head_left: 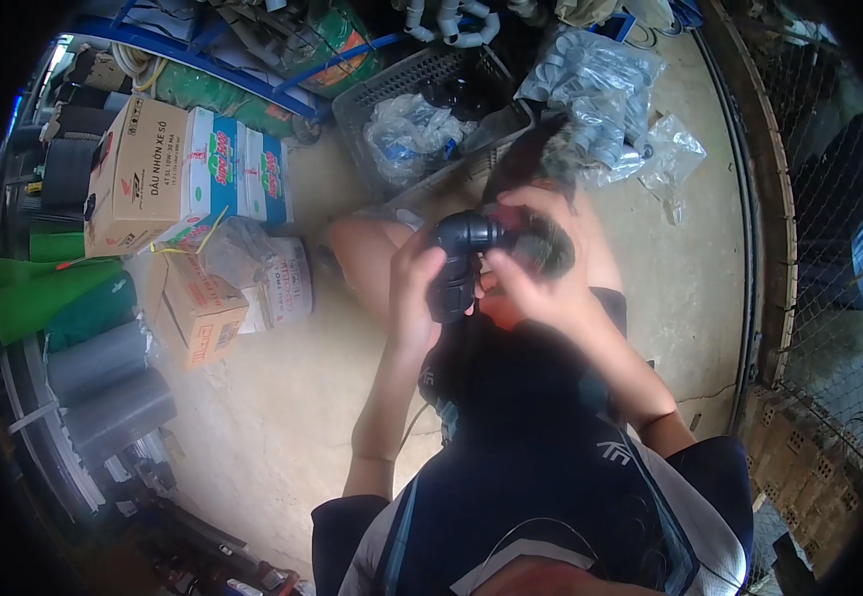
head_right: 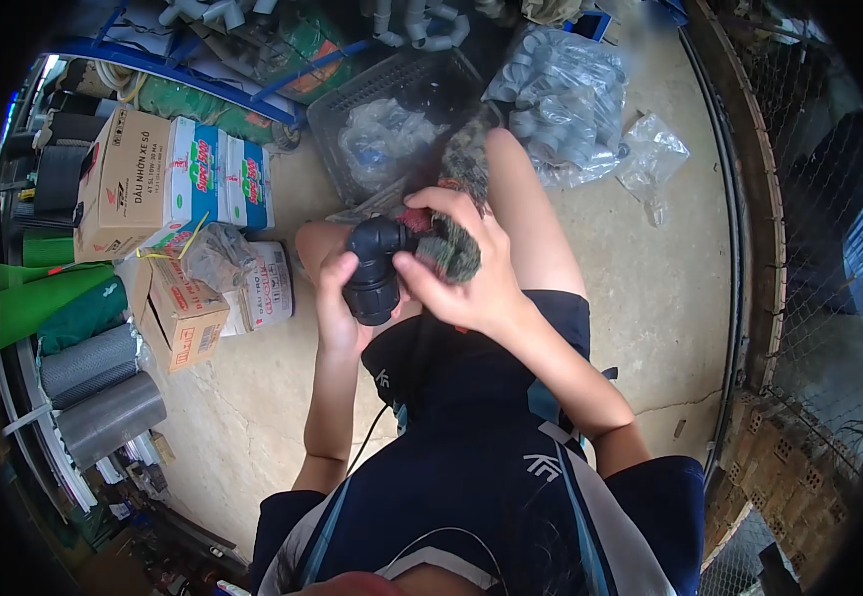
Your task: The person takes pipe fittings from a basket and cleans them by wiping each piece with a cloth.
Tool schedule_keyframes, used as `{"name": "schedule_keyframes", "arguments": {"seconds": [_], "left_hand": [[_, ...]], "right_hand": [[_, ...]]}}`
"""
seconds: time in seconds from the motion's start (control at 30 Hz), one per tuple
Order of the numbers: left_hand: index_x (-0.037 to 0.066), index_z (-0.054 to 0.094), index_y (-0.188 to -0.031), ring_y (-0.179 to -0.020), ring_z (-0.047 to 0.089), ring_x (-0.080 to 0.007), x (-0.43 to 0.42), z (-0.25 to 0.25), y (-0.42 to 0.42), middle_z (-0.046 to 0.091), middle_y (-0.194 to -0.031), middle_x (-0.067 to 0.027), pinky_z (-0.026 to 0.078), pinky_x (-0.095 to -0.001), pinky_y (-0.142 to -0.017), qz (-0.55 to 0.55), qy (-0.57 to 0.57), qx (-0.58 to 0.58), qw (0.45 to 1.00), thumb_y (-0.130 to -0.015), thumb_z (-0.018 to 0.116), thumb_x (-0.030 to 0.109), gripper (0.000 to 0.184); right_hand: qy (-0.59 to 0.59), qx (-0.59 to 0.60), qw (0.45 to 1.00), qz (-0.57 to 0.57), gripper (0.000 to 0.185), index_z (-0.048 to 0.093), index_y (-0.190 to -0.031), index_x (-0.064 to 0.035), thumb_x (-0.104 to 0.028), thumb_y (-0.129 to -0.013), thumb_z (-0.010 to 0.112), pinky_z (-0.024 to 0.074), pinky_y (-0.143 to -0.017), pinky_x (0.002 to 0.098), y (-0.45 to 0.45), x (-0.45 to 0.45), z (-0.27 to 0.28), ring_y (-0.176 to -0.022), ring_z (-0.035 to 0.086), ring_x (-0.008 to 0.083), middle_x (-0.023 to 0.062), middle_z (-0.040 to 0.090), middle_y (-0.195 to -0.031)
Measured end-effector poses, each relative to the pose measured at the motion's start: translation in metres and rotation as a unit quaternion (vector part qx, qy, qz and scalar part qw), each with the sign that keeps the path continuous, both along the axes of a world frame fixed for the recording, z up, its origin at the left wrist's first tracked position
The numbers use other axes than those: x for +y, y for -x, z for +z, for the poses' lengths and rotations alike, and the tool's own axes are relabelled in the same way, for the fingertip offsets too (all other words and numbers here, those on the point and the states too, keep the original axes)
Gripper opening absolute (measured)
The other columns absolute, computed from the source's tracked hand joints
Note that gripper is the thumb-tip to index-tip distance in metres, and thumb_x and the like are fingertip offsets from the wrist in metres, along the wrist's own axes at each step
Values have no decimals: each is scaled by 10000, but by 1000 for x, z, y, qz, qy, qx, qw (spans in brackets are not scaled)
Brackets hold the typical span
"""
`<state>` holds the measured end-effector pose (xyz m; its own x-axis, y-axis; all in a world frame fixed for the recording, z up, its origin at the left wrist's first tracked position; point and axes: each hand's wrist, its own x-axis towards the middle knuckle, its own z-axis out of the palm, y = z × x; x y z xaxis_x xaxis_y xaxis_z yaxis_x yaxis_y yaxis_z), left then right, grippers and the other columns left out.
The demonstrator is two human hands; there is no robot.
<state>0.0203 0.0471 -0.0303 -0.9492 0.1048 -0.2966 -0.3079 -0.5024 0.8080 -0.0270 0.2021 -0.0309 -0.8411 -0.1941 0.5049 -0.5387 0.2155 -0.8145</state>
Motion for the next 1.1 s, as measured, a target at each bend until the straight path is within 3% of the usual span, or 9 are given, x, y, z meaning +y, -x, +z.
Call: {"name": "schedule_keyframes", "arguments": {"seconds": [0.13, 0.2, 0.33, 0.53, 0.6, 0.7, 0.9, 1.0, 1.1], "left_hand": [[-7, 538, -940, -629, 595, -157, 9, -6, 4, 579, -750, -78, 474, -240, -528, 32, 191, 64, 979, -688, 680, 104, 309], [-8, 551, -901, -601, 584, -143, -3, -7, 16, 576, -719, -74, 464, -255, -521, -4, 391, 249, 886, -646, 677, 73, 296], [-2, 582, -847, -633, 590, -134, -23, -21, 15, 581, -705, -78, 459, -281, -569, -79, 532, 339, 772, -602, 665, 52, 265], [-41, 530, -880, -530, 533, -180, -28, -56, -14, 557, -673, -148, 418, -241, -461, -1, 46, 37, 998, -703, 559, 252, 343], [-12, 552, -849, -551, 511, -201, -30, -79, -26, 542, -674, -152, 405, -277, -479, -24, -197, -60, 978, -722, 515, 300, 339], [-9, 514, -834, -567, 494, -212, -18, -80, -30, 523, -723, -132, 378, -271, -449, 3, -256, -48, 966, -740, 481, 344, 367], [-4, 478, -886, -619, 529, -208, 4, -69, -35, 520, -795, -96, 402, -276, -458, 47, -284, -112, 951, -815, 471, 253, 267], [7, 516, -962, -648, 568, -188, 4, -66, -45, 570, -820, -66, 451, -294, -531, 107, 120, 28, 987, -764, 593, 143, 253], [33, 576, -849, -661, 588, -218, -6, -43, -43, 583, -751, -76, 466, -285, -606, 44, 545, 251, 798, -631, 661, 83, 239]], "right_hand": [[156, -143, 977, 2, 143, 538, -908, 8, -34, -774, 514, 446, -688, 282, 6, -9, -32, -732, 579, 190, 106, 581, -808], [263, -243, 933, 27, 126, 525, -893, 11, -73, -824, 461, 431, -651, 264, 5, -16, -46, -693, 548, 151, 78, 569, -777], [334, -591, 730, 78, 308, 533, -813, -54, -348, -865, 455, 362, -429, 214, 3, -13, -76, -492, 466, 96, 55, 529, -642], [234, -749, 566, 253, 457, 500, -685, -75, -506, -831, 464, 182, -263, 211, 8, 12, -80, -289, 328, 111, 42, 470, -495], [343, -691, 581, 259, 408, 549, -806, -71, -464, -860, 455, 257, -316, 214, 14, 16, -70, -359, 397, 112, 31, 519, -582], [275, -360, 885, 107, 420, 536, -984, -42, -435, -872, 438, 421, -718, 259, 18, -4, -53, -792, 533, 137, 60, 546, -864], [-27, -98, 988, 115, 254, 533, -897, 12, -219, -792, 546, 416, -681, 317, 11, -4, -22, -743, 528, 186, 127, 530, -763], [36, -280, 957, 73, 183, 543, -828, 4, -172, -856, 502, 413, -620, 283, 7, -7, -72, -679, 519, 137, 76, 534, -680], [109, -623, 770, 85, 281, 556, -849, -81, -355, -864, 495, 372, -433, 245, -4, 4, -101, -500, 468, 99, 17, 541, -652]]}}
